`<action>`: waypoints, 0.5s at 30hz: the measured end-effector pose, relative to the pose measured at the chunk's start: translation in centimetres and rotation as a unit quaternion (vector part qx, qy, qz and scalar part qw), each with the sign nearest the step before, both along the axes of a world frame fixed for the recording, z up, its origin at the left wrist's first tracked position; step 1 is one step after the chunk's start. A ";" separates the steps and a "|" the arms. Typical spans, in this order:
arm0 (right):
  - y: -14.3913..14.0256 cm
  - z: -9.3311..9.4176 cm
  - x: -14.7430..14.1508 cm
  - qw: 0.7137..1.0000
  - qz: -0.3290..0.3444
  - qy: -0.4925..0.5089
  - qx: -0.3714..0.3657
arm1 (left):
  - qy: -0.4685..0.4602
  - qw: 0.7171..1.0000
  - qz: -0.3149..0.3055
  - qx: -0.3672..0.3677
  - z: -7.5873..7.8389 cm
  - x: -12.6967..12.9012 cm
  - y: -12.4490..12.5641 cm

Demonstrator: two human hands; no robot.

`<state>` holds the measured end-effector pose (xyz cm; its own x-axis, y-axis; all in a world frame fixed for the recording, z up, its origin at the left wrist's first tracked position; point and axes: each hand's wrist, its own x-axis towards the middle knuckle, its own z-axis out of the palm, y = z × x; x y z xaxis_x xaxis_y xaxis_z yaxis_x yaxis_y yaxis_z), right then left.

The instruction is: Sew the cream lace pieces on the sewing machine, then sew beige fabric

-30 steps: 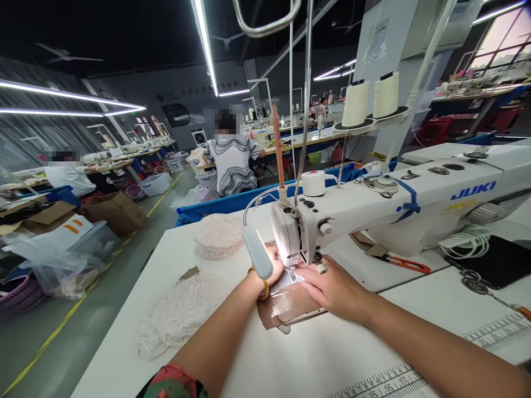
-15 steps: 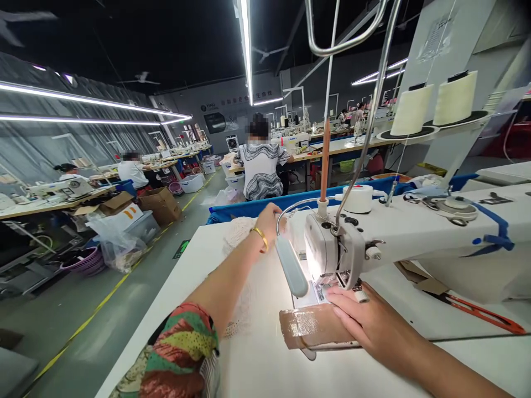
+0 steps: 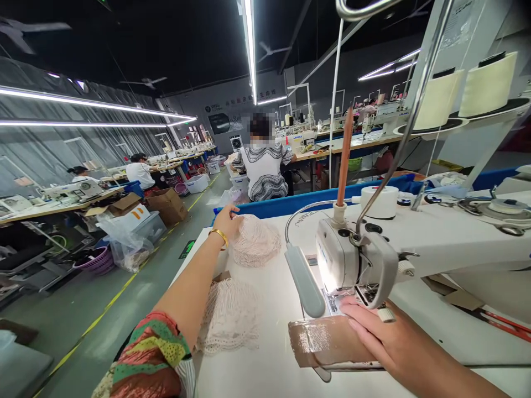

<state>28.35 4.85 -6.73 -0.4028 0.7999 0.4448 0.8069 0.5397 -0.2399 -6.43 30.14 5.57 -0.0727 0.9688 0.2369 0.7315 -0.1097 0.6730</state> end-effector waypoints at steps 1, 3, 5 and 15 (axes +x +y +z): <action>0.1 -0.2 0.1 1.000 0.000 -0.005 -0.002 | 0.002 1.000 -0.013 0.005 0.4 0.4 -0.3; 0.2 -0.6 0.2 1.000 -0.005 -0.009 -0.004 | 0.001 0.999 -0.043 0.016 1.5 1.7 -0.9; 0.1 -1.1 0.3 1.000 -0.014 -0.002 -0.001 | -0.009 0.997 -0.073 0.029 2.9 3.4 -1.8; 0.2 -1.9 0.7 0.999 -0.002 -0.004 -0.033 | -0.090 0.969 -0.230 0.004 8.0 10.4 -5.6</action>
<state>29.06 5.07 -8.67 -0.4032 0.8290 0.3875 0.8108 0.5200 -0.2687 4.01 24.52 13.52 0.3256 0.9067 0.2682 0.4752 -0.4021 0.7826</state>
